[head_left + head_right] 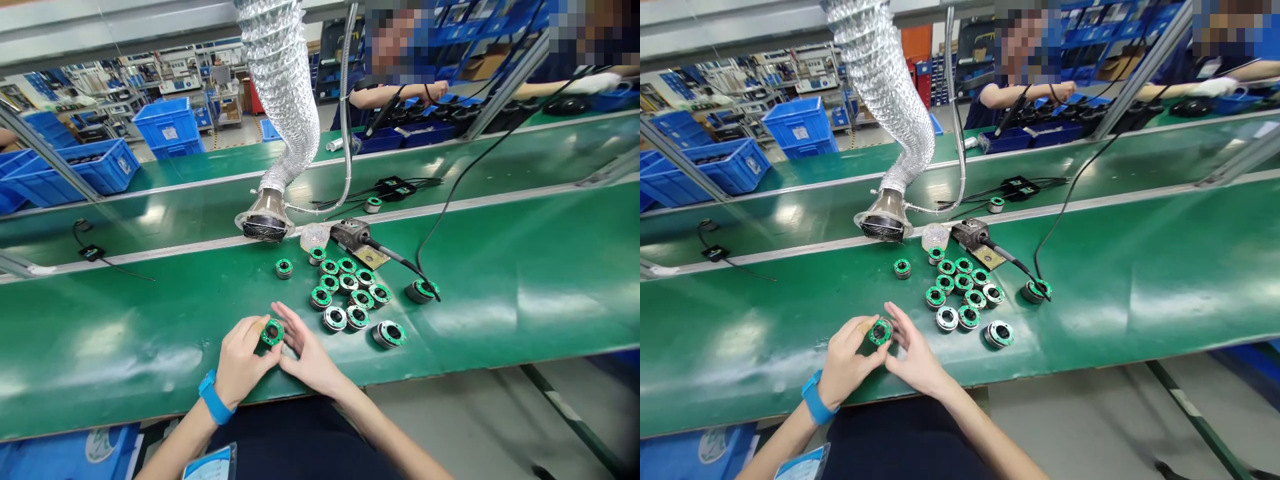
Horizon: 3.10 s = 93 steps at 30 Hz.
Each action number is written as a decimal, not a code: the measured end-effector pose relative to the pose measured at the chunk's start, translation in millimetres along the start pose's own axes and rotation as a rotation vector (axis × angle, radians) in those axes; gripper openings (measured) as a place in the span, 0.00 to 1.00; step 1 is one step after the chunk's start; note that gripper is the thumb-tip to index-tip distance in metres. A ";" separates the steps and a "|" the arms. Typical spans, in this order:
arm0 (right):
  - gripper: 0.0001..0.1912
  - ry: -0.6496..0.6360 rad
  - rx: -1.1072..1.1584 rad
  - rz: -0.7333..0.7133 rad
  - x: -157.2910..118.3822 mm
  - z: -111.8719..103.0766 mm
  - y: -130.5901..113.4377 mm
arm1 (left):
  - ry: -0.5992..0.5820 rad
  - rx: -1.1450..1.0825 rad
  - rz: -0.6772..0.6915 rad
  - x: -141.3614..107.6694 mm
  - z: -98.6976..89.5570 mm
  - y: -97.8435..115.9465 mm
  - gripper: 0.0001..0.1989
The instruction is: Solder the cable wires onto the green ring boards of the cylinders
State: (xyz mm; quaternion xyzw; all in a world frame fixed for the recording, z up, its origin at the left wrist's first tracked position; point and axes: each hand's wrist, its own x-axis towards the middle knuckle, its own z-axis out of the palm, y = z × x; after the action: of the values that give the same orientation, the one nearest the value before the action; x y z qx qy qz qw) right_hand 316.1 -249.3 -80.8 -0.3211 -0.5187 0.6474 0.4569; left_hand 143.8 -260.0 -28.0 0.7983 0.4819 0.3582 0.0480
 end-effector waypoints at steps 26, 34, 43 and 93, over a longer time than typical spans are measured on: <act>0.31 -0.005 0.117 0.313 16.3 13.8 -24.9 | -0.325 0.076 0.673 3.2 -53.0 -52.3 0.17; 0.23 0.145 -0.368 -0.036 10.1 14.9 -12.4 | -0.511 -0.382 -0.435 5.6 -36.1 -19.7 0.14; 0.34 -0.174 0.286 0.443 9.5 16.0 -27.0 | -0.446 -0.793 -0.332 15.4 -47.6 -30.6 0.07; 0.22 0.103 0.608 0.325 10.3 34.1 -35.9 | 0.109 0.217 0.557 -17.8 -16.4 -30.3 0.15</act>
State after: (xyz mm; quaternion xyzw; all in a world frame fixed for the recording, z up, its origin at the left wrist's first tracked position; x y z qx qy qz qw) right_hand 291.2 -251.1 -36.9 -0.2807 -0.2204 0.8196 0.4482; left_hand 106.4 -262.6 -38.1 0.8797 0.2819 0.3463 -0.1635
